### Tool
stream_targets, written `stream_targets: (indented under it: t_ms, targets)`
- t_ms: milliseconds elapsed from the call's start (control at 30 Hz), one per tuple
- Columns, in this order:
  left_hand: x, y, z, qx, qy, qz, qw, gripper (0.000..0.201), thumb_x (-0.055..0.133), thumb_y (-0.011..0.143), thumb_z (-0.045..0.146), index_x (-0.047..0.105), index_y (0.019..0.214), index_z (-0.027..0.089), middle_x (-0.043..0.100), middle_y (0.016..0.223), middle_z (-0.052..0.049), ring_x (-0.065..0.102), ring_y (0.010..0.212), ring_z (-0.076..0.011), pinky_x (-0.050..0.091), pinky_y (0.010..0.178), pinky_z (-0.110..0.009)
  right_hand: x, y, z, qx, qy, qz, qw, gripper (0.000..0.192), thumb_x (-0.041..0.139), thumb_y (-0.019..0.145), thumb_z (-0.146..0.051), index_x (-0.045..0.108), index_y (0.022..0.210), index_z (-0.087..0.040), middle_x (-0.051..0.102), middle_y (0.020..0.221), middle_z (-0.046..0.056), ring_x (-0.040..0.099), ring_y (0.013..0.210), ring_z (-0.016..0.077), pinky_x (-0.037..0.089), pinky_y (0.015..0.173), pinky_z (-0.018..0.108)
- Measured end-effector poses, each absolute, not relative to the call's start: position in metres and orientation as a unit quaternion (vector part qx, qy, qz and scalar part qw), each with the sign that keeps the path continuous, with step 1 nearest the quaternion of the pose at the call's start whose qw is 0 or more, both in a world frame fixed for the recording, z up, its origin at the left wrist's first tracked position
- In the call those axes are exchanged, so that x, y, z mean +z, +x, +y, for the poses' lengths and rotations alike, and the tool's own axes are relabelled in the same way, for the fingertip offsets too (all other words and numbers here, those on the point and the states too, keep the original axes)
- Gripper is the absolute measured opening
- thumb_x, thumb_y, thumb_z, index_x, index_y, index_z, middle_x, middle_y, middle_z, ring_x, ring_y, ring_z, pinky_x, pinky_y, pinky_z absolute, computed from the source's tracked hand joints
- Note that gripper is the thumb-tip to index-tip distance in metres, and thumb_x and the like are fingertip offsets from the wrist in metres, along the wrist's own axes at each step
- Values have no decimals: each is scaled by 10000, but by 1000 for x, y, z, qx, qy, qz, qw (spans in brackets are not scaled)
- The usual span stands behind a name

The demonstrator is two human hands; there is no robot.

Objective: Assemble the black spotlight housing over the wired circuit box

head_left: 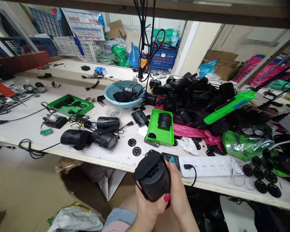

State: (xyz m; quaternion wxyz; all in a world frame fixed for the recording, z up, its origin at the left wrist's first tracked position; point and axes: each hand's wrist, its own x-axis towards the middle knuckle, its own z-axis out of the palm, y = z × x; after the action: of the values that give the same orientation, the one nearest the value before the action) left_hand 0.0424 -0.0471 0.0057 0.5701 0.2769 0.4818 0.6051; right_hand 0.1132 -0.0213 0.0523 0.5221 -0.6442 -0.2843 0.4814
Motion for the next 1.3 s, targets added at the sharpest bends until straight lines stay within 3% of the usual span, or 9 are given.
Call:
stream_targets:
  t_ms: [167, 300, 467, 767, 833, 967, 1067, 1167, 1300]
  targets:
    - [13, 36, -46, 588, 266, 490, 586, 863, 896, 546, 584, 595, 1289, 264, 719, 1235, -138, 630, 1227, -388, 481, 1102, -522, 49, 113, -28, 384, -721, -332, 471, 639, 440, 908, -771, 758, 1037, -232, 711, 1128, 101, 597, 1187, 322, 455, 1050, 416]
    - [36, 21, -22, 638, 277, 387, 606, 1057, 941, 396, 618, 588, 1340, 297, 625, 1408, -128, 620, 1240, -387, 520, 1058, -453, 36, 117, -25, 333, -721, -390, 465, 716, 375, 911, -801, 731, 1102, -210, 713, 1145, 128, 614, 1152, 337, 488, 977, 431]
    - [45, 10, -1, 629, 318, 409, 579, 667, 891, 609, 463, 687, 1203, 238, 749, 1159, -106, 702, 1069, -335, 532, 997, -407, 32, 111, -21, 267, -723, -450, 452, 730, 263, 971, -749, 684, 1165, -185, 708, 1145, 171, 637, 1080, 339, 478, 933, 458]
    - [33, 24, 0, 615, 356, 432, 556, 548, 859, 674, 335, 681, 1183, 234, 743, 1136, -86, 703, 1044, -296, 546, 974, -377, 23, 132, -18, 275, -727, -454, 436, 689, 254, 982, -712, 700, 1076, -195, 718, 1072, 161, 652, 1037, 327, 488, 884, 435]
    - [28, 26, 2, 620, 344, 405, 577, 590, 888, 639, 352, 677, 1178, 240, 726, 1179, -97, 690, 1087, -306, 533, 1005, -393, 25, 135, -16, 268, -722, -466, 435, 636, 274, 991, -682, 695, 1008, -206, 722, 1013, 145, 658, 984, 314, 487, 833, 407]
    - [10, 26, -3, 599, 262, 316, 688, 930, 965, 443, 523, 623, 1271, 276, 657, 1343, -133, 621, 1229, -367, 492, 1077, -455, 44, 129, -15, 241, -729, -487, 416, 490, 281, 1036, -531, 557, 764, -231, 625, 704, 55, 606, 714, 251, 393, 667, 344]
    - [-3, 26, -11, 574, 192, 364, 708, 1004, 944, 381, 615, 629, 1270, 271, 703, 1256, -137, 655, 1162, -371, 541, 1004, -458, 56, 121, -13, 222, -728, -514, 396, 428, 289, 1035, -457, 486, 726, -237, 551, 616, 15, 537, 597, 219, 301, 594, 327]
    - [-9, 29, -13, 594, 134, 423, 671, 955, 910, 448, 620, 624, 1284, 259, 737, 1165, -118, 691, 1060, -332, 574, 924, -433, 57, 116, -11, 215, -724, -522, 397, 386, 301, 1036, -402, 533, 781, -229, 590, 683, 26, 565, 637, 220, 339, 606, 322]
    - [-4, 31, -10, 590, 110, 442, 667, 896, 911, 493, 567, 636, 1273, 223, 761, 1060, -102, 703, 980, -295, 576, 895, -405, 54, 116, -10, 201, -690, -534, 445, 296, 408, 1022, -410, 636, 1056, -224, 619, 1065, 80, 617, 988, 246, 465, 831, 354]
